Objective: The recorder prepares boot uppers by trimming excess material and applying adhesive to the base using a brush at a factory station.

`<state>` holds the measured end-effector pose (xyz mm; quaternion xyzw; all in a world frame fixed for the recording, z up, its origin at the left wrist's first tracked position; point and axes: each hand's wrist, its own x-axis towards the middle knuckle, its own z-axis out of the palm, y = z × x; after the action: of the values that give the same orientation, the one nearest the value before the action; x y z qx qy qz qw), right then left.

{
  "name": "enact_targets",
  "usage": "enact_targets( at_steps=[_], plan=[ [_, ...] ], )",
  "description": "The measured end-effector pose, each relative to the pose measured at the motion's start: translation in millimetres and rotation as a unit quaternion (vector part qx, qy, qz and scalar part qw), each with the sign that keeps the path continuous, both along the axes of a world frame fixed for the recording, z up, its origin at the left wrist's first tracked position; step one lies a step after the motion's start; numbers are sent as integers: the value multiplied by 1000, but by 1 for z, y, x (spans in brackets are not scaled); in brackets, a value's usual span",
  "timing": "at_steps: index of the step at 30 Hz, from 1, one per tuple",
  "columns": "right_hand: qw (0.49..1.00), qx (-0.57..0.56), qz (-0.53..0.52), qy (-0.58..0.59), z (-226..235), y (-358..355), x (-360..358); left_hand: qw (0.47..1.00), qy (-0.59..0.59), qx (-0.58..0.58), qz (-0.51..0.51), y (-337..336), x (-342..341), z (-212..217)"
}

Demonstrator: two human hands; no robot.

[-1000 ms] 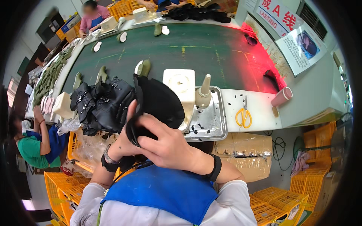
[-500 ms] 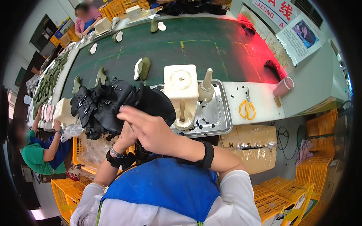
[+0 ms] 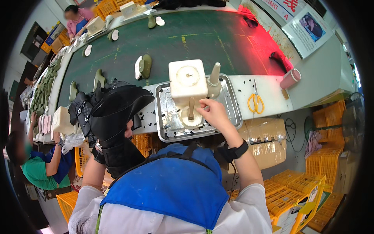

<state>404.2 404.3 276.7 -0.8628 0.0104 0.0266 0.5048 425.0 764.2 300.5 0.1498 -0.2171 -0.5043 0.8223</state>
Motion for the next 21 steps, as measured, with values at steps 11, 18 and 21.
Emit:
enact_targets(
  at_steps=[11,18,21],
  plan=[
    [992,-122,-18,6,-35,28,20,999,5,47,-18,76,25,-30],
    [992,-16,-97,-82,-43,22,-1,996,-29,88,0,46,-4,-37],
    [991,7,-117,-66,-60,12,-10,993,-48,108,9,52,-14,-34]
  ],
)
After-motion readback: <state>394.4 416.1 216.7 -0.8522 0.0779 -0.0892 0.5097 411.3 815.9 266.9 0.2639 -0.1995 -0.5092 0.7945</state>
